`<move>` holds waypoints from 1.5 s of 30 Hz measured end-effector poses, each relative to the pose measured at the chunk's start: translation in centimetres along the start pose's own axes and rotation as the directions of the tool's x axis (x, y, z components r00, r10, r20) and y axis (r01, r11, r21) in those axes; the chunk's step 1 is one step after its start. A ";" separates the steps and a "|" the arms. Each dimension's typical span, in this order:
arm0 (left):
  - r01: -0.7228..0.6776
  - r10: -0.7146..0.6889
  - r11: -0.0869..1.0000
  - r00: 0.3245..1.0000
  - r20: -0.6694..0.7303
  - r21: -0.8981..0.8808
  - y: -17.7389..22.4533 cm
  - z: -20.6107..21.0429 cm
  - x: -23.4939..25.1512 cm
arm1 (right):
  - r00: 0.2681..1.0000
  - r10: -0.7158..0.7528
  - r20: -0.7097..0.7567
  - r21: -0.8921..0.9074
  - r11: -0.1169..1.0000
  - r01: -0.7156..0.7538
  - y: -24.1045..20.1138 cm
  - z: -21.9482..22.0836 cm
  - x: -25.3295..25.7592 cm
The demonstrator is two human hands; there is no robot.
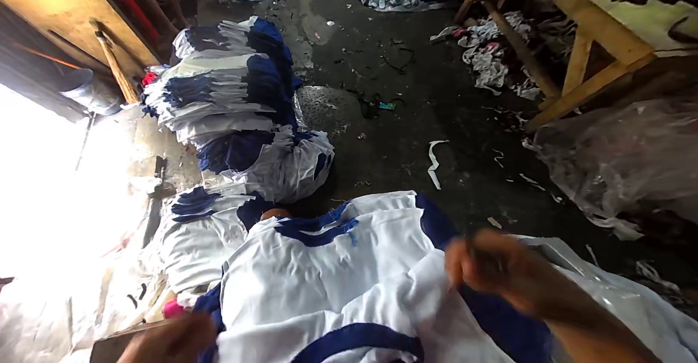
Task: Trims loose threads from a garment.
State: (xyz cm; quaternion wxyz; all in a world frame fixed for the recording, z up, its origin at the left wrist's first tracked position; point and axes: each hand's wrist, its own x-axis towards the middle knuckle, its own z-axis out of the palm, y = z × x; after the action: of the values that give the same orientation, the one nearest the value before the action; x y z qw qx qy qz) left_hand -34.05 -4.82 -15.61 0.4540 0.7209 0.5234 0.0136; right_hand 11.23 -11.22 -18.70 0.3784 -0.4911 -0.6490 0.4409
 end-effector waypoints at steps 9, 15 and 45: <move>-0.145 0.151 0.988 0.976 -0.158 0.045 8.0 15.0 19.2 | 0.914 0.261 -0.310 -0.080 0.951 -0.299 4.3 7.8 8.1; -0.010 -0.043 0.959 0.983 -0.180 -0.283 7.0 12.7 17.8 | 0.922 0.309 -0.235 -0.358 0.854 -0.378 3.4 7.4 6.4; -0.243 0.182 0.955 0.933 -0.309 -0.169 8.5 13.8 15.7 | 0.946 0.191 -0.263 -0.645 0.694 -0.320 1.6 7.5 6.8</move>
State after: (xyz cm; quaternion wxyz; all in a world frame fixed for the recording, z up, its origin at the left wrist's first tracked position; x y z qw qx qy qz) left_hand -13.82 -1.95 -25.14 0.4396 0.7132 0.4987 0.2221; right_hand 3.21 -5.91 -22.29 0.1632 -0.7174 -0.6538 0.1764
